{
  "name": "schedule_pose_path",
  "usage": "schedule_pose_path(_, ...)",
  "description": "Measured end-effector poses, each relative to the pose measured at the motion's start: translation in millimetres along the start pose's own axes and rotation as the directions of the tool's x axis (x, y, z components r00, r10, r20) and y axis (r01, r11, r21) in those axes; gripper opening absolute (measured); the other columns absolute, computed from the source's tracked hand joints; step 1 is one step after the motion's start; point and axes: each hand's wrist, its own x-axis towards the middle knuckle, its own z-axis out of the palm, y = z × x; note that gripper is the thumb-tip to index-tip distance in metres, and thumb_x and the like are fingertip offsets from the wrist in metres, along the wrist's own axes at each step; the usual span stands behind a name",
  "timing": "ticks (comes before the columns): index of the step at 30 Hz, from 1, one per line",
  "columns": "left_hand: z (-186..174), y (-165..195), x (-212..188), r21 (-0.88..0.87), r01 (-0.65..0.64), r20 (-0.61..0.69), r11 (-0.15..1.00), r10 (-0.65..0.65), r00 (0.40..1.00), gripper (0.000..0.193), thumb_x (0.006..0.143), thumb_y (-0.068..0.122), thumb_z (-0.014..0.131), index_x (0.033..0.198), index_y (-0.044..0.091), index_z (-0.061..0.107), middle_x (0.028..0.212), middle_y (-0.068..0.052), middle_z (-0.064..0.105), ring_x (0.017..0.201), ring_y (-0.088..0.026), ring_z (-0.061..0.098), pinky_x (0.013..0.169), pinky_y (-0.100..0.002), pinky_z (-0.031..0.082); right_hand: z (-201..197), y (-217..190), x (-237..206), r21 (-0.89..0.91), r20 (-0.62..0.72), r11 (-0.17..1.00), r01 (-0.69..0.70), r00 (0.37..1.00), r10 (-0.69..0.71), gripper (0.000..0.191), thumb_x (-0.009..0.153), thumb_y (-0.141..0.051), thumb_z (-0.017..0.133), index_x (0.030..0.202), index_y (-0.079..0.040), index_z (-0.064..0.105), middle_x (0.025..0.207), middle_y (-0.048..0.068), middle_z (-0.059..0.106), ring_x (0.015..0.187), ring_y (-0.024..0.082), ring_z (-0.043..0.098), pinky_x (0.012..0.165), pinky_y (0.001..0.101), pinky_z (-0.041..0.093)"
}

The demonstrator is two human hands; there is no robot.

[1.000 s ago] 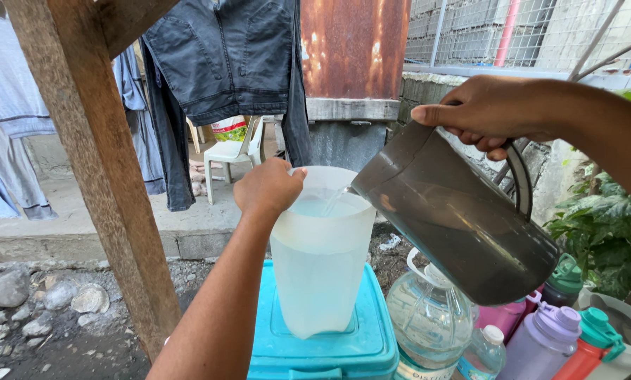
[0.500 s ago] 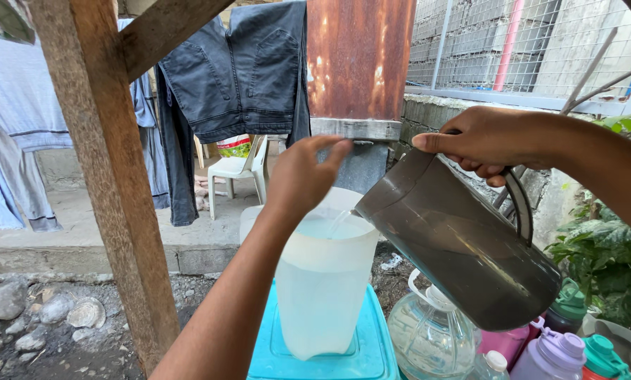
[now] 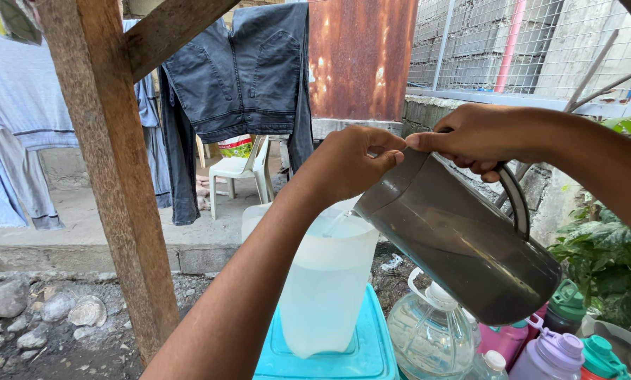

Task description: The person holds a dark plastic pitcher under an outdoor tap to fill it with water, then pours the water into a white water dispenser jug resting on a teal container. They repeat filling and pouring, then set the pitcher on the container and arrange bottles on the shelf.

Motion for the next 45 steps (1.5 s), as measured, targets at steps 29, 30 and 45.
schedule_pose_path(29, -11.3, -131.5, -110.2, -0.214, 0.529, -0.522, 0.821, -0.554, 0.649, 0.059, 0.1, 0.058, 0.052, 0.123, 0.008, 0.073, 0.117, -0.014, 0.074, 0.113, -0.028, 0.068, 0.097, -0.039, 0.048, -2.1, -3.9, 2.9, -0.02, -0.001, 1.0, 0.021, 1.0, -0.021, 0.069, 0.092, -0.066, 0.061, 0.068, -0.002, 0.048, 0.058, 0.003, 0.033, 0.046, 0.017, 0.033, 0.044, 0.0383, 0.036)
schedule_pose_path(30, -6.9, -137.1, -115.1, -0.284, 0.516, -0.508, 0.808, -0.583, 0.634, 0.06, 0.1, 0.059, 0.05, 0.119, 0.008, 0.075, 0.112, -0.012, 0.075, 0.108, -0.026, 0.069, 0.094, -0.037, 0.049, -2.0, -4.2, 3.5, -0.028, -0.001, 0.999, 0.016, 1.0, -0.016, 0.069, 0.092, -0.066, 0.06, 0.068, -0.002, 0.047, 0.057, 0.004, 0.033, 0.046, 0.018, 0.034, 0.044, 0.0384, 0.036)
schedule_pose_path(45, 17.6, -154.0, -121.9, -0.407, 0.445, -0.635, 0.798, -0.597, 0.491, 0.054, 0.099, 0.048, 0.049, 0.074, 0.002, 0.059, 0.06, -0.006, 0.056, 0.059, -0.017, 0.049, 0.06, -0.038, 0.042, 2.1, -12.0, 0.9, -0.076, -0.05, 0.997, -0.024, 0.999, 0.021, 0.07, 0.091, -0.066, 0.061, 0.069, -0.001, 0.046, 0.058, 0.005, 0.033, 0.046, 0.02, 0.035, 0.045, 0.0396, 0.036)
